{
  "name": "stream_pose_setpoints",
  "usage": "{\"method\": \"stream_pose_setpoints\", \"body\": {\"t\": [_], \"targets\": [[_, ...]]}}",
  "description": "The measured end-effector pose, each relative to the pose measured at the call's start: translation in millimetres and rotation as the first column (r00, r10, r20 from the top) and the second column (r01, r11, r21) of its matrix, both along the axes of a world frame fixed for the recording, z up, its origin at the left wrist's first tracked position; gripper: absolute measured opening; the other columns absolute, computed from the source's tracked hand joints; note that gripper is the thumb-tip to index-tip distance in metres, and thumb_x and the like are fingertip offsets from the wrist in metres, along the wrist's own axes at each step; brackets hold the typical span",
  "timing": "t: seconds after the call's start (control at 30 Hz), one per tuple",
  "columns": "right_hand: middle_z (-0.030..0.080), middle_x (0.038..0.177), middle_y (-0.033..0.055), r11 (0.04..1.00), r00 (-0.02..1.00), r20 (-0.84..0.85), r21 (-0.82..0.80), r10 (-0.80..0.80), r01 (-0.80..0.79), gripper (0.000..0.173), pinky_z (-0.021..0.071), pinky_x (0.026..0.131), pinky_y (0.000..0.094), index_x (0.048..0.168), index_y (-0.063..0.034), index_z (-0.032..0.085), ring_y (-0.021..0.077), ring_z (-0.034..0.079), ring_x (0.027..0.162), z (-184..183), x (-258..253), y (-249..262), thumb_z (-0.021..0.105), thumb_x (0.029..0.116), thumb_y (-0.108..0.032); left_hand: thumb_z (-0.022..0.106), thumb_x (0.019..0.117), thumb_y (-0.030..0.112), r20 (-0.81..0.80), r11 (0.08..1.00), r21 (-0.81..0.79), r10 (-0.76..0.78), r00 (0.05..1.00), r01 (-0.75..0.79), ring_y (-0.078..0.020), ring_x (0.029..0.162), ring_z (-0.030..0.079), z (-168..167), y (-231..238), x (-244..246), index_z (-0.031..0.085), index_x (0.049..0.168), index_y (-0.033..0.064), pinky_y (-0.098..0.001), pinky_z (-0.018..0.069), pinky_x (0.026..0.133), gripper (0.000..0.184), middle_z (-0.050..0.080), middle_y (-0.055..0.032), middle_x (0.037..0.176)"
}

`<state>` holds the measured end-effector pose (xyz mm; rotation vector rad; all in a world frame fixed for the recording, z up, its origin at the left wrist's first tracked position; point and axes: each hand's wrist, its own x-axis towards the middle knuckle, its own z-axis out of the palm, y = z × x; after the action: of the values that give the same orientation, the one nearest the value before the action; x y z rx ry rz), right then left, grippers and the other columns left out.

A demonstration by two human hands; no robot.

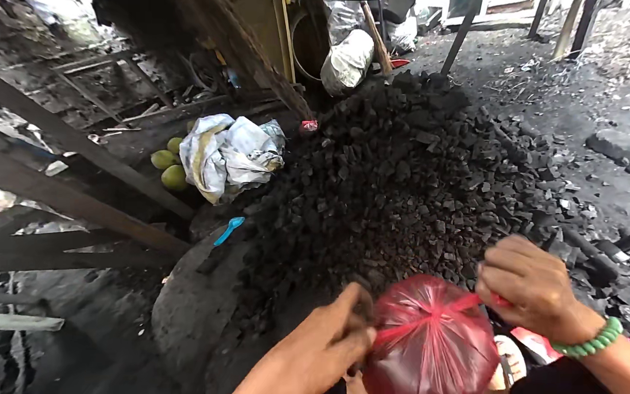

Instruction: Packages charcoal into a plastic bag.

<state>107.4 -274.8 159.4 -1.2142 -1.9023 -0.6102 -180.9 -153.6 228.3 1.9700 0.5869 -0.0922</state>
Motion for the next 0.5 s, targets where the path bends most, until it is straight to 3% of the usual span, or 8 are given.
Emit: {"method": "stream_pose_setpoints", "body": {"t": [0.1,0.2,0.27,0.37,0.43,0.5], "targets": [[0.048,0.065,0.0029,0.997,1.000,-0.006,-0.080,0.018,-0.018,0.022,0.0458,0.066,0.0315,0.072,-0.0133,0.050,0.0181,0.051,0.064,-16.1,0.5,-13.1,0.055,0.0933,-0.015,0.060,0.0995,0.026,-0.058,0.997,-0.037,-0.069,0.996,0.067,-0.0075,0.064,0.058,-14.8,2.3,-7.8,0.058,0.119,0.0025,-0.0272,0.0492,0.060,0.030,0.066,-0.0026,0.080],[0.051,0.065,0.0036,0.991,0.999,-0.049,-0.134,-0.002,-0.005,0.023,0.0455,0.064,0.0322,0.071,-0.0127,0.052,0.0186,0.053,0.063,-32.4,-6.4,-20.4,0.055,0.0934,-0.016,0.059,0.1019,0.023,-0.085,0.992,0.010,-0.128,0.988,0.129,-0.0092,0.069,0.057,-29.0,16.4,-1.4,0.069,0.108,-0.0011,-0.0283,0.0493,0.066,0.027,0.065,-0.0069,0.083],[0.050,0.063,0.0044,0.990,0.992,-0.117,-0.139,-0.048,0.032,0.025,0.0447,0.062,0.0313,0.071,-0.0117,0.052,0.0187,0.053,0.062,-44.0,-21.2,-28.0,0.055,0.0951,-0.015,0.058,0.1030,0.021,-0.119,0.998,0.043,-0.050,0.992,0.056,-0.0057,0.072,0.057,-34.1,27.4,6.8,0.071,0.105,0.0009,-0.0257,0.0490,0.070,0.025,0.066,-0.0038,0.085],[0.053,0.065,0.0057,0.991,0.971,-0.227,-0.122,-0.076,0.049,0.027,0.0486,0.062,0.0315,0.072,-0.0119,0.053,0.0206,0.055,0.062,-58.5,-55.8,-31.5,0.058,0.0980,-0.019,0.061,0.1018,0.015,-0.079,0.978,0.034,0.206,0.975,-0.204,-0.0052,0.069,0.053,-42.7,36.7,34.9,0.071,0.101,0.0014,-0.0252,0.0466,0.067,0.017,0.062,-0.0012,0.081],[0.056,0.069,0.0049,0.991,0.963,-0.265,-0.129,-0.058,0.024,0.029,0.0516,0.066,0.0304,0.075,-0.0133,0.056,0.0199,0.058,0.066,-62.5,-82.8,-27.7,0.061,0.1001,-0.026,0.060,0.1014,0.011,0.005,0.945,-0.088,0.317,0.949,-0.315,-0.0024,0.063,0.051,-47.3,28.1,58.4,0.069,0.098,0.0021,-0.0197,0.0434,0.059,0.013,0.060,0.0014,0.077],[0.056,0.073,0.0047,0.991,0.953,-0.302,-0.129,-0.011,-0.030,0.029,0.0513,0.069,0.0293,0.078,-0.0132,0.057,0.0198,0.058,0.070,-59.9,-102.3,-20.5,0.062,0.1014,-0.030,0.061,0.1010,0.009,0.063,0.930,-0.209,0.322,0.945,-0.303,-0.0028,0.065,0.054,-50.5,13.9,76.7,0.069,0.099,0.0012,-0.0196,0.0464,0.061,0.012,0.062,0.0010,0.079]]}}
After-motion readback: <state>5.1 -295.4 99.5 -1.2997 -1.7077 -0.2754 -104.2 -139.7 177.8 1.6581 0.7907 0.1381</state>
